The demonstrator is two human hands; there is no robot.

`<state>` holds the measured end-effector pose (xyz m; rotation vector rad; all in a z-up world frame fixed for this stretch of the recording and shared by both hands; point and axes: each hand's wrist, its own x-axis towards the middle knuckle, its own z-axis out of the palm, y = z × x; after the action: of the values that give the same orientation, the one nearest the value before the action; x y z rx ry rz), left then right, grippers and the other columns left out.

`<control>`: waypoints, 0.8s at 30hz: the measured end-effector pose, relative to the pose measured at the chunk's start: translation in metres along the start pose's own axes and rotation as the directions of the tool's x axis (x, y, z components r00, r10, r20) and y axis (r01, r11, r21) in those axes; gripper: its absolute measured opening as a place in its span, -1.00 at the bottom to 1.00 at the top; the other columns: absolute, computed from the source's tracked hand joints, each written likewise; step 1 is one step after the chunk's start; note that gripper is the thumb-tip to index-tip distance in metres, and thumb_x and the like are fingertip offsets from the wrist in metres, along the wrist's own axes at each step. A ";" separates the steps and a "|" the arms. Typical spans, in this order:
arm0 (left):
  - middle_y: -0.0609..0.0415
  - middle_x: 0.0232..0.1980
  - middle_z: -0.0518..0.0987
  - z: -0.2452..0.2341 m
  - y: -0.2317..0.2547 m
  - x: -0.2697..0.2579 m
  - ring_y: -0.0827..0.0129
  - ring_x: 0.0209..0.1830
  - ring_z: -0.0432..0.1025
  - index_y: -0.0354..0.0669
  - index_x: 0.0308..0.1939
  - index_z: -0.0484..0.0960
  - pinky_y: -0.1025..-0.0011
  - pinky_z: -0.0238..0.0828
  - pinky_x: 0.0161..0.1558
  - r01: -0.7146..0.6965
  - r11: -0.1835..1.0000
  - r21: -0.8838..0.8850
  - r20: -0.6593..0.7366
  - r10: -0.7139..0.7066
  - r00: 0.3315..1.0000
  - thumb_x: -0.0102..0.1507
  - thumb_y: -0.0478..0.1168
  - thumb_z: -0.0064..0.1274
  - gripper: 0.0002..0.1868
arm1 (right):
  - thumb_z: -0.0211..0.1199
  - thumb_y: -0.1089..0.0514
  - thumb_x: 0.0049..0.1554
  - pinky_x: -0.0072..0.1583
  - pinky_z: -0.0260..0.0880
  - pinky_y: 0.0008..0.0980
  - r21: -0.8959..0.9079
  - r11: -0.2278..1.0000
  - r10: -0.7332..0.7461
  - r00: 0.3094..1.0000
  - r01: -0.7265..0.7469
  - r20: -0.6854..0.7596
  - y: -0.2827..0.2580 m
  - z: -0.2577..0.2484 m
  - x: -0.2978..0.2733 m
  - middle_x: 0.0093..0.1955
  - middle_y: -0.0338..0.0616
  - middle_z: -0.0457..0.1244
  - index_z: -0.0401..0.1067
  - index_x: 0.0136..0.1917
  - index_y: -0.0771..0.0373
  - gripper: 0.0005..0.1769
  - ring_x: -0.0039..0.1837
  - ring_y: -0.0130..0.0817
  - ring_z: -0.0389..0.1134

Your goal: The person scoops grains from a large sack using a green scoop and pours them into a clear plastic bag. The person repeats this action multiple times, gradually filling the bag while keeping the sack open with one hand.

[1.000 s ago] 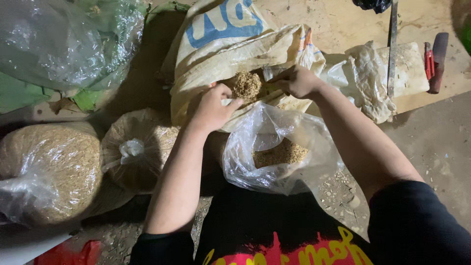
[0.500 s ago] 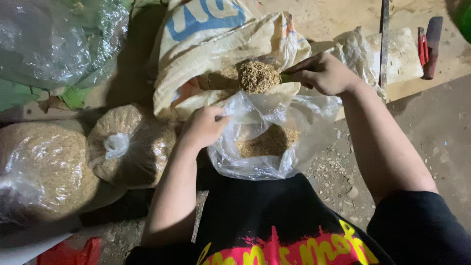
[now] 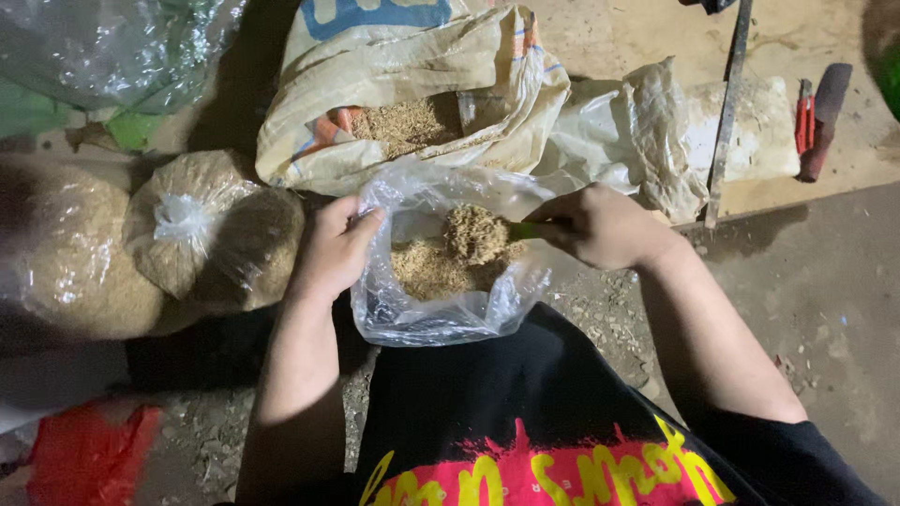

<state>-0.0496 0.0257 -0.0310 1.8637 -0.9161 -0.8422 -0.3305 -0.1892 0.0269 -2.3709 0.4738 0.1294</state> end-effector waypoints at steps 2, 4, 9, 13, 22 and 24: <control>0.09 -0.28 0.68 0.005 0.004 -0.007 0.50 -0.29 0.50 -0.27 -0.07 0.67 0.44 0.41 -0.23 0.013 1.000 -0.009 -0.049 -0.013 0.999 0.32 -0.12 0.12 -0.73 | 0.31 0.06 0.13 -0.13 0.48 -0.20 -0.101 0.993 -0.063 0.996 0.056 -0.069 -0.001 0.007 -0.003 -0.07 -0.11 0.46 0.64 0.10 0.00 -0.74 -0.20 -0.13 0.45; 0.09 -0.33 0.63 0.010 0.008 -0.015 0.50 -0.36 0.45 -0.25 -0.07 0.65 0.44 0.36 -0.30 0.078 0.997 0.014 -0.093 -0.076 0.993 0.29 -0.12 0.16 -0.74 | 0.34 0.05 0.11 -0.14 0.45 -0.14 -0.198 0.975 -0.124 0.986 0.100 -0.110 -0.002 0.014 -0.006 -0.09 -0.09 0.44 0.64 0.08 0.02 -0.74 -0.17 -0.05 0.43; 0.18 -0.34 0.62 0.018 0.019 -0.028 0.59 -0.40 0.43 -0.23 -0.13 0.59 0.53 0.33 -0.38 0.062 0.991 -0.116 -0.136 -0.077 0.988 0.26 -0.15 0.22 -0.76 | 0.37 0.11 0.11 -0.14 0.44 -0.16 -0.150 0.969 -0.224 0.957 0.198 -0.186 0.006 0.009 -0.018 -0.17 -0.12 0.40 0.64 0.13 0.02 -0.71 -0.16 -0.13 0.43; 0.17 -0.35 0.60 0.018 0.027 -0.041 0.56 -0.42 0.41 -0.24 -0.14 0.62 0.52 0.30 -0.38 0.093 0.996 -0.009 -0.223 -0.093 0.970 0.30 -0.12 0.23 -0.75 | 0.38 0.14 0.15 -0.04 0.48 -0.21 -0.150 0.938 -0.347 0.872 0.314 -0.344 0.025 -0.009 -0.023 -0.07 -0.06 0.40 0.57 0.11 0.12 -0.76 -0.08 -0.15 0.44; 0.13 -0.23 0.67 0.013 0.037 -0.039 0.50 -0.20 0.56 -0.21 -0.10 0.63 0.51 0.44 -0.14 0.010 0.998 0.067 -0.427 0.020 0.904 0.39 -0.17 0.08 -0.83 | 0.26 0.10 0.27 -0.12 0.46 -0.09 -0.187 0.982 -0.078 0.887 -0.010 -0.455 0.048 -0.023 0.002 -0.15 0.08 0.41 0.55 0.27 0.10 -0.70 -0.19 0.03 0.44; 0.07 -0.22 0.70 0.009 0.035 -0.024 0.46 -0.18 0.62 -0.20 -0.11 0.64 0.48 0.47 -0.11 0.059 0.994 0.091 -0.438 -0.013 0.899 0.37 -0.20 0.07 -0.85 | 0.22 0.00 0.31 -0.16 0.44 -0.06 -0.213 0.971 0.007 0.909 -0.106 -0.417 0.050 -0.017 0.022 -0.17 0.02 0.43 0.56 0.26 -0.01 -0.72 -0.23 0.02 0.43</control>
<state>-0.0780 0.0301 0.0014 2.0499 -0.6494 -0.3713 -0.3292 -0.2416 0.0032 -2.6205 0.7651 -0.3184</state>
